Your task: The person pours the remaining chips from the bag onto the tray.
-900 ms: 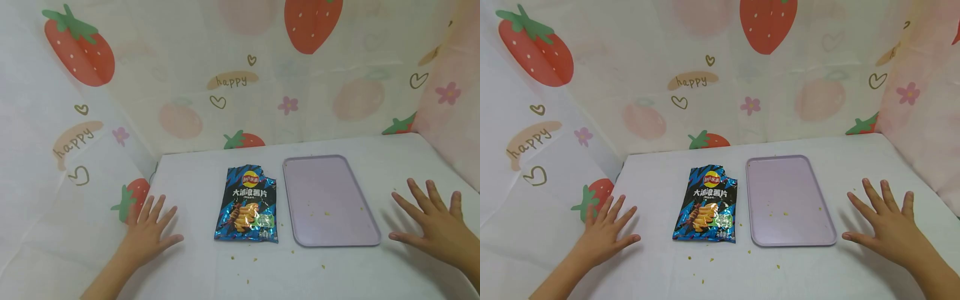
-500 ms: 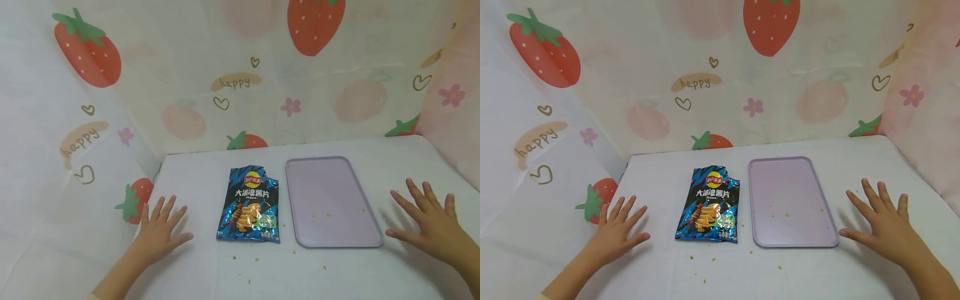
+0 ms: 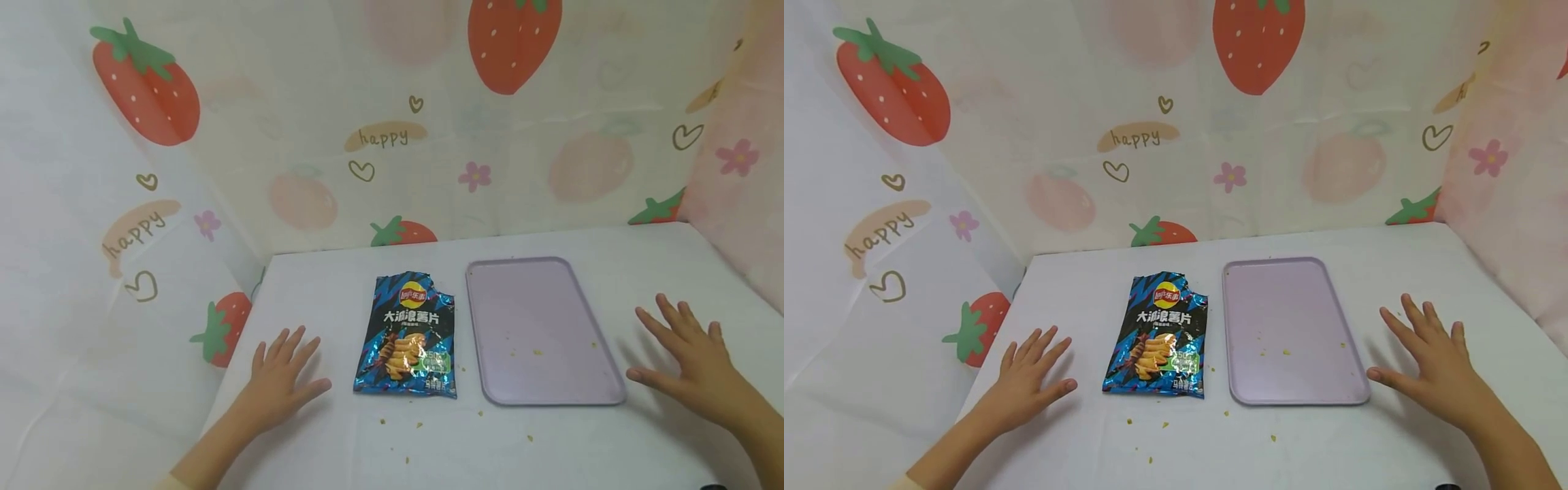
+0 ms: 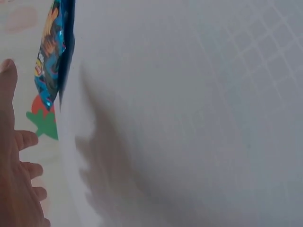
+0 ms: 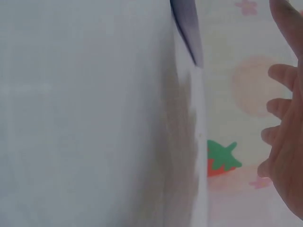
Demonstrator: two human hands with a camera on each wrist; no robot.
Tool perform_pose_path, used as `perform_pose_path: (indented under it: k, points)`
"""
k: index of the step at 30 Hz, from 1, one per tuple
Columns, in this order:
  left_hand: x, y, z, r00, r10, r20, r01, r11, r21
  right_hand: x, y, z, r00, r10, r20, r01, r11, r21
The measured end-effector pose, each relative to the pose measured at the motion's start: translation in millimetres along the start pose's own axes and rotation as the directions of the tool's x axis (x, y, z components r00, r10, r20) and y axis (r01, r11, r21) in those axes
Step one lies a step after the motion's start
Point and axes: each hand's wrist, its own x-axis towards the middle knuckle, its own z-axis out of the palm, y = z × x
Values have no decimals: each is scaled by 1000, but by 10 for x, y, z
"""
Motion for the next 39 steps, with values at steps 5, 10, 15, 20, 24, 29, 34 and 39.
perform_pose_path:
  k: [5, 10, 15, 20, 24, 29, 34, 39]
  points:
    - [27, 35, 36, 1000, -24, 9, 24, 999, -36, -4, -15, 28, 1000, 0, 19, -1, 998, 64]
    - [84, 68, 88, 999, -31, 24, 32, 998, -60, 10, -29, 41, 999, -34, 39, 29, 993, 117]
    - [143, 126, 146, 999, -25, 24, 27, 995, -100, 38, -43, 62, 998, -54, 45, 45, 983, 177]
    - [192, 210, 191, 999, -7, 39, 12, 991, -130, 47, -100, 99, 997, -42, 67, 27, 975, 220]
    - [222, 288, 216, 998, -9, 55, 17, 989, -146, 67, -149, 137, 996, -27, 83, 6, 968, 252]
    - [261, 370, 223, 999, 7, 54, 4, 981, -196, 83, -162, 190, 995, -25, 96, -2, 961, 276]
    - [301, 434, 242, 998, 18, 59, -4, 973, -230, 93, -160, 233, 993, -25, 119, -14, 949, 315]
    - [338, 495, 270, 997, -7, 76, 27, 966, -259, 90, -137, 290, 992, -35, 125, -7, 948, 319]
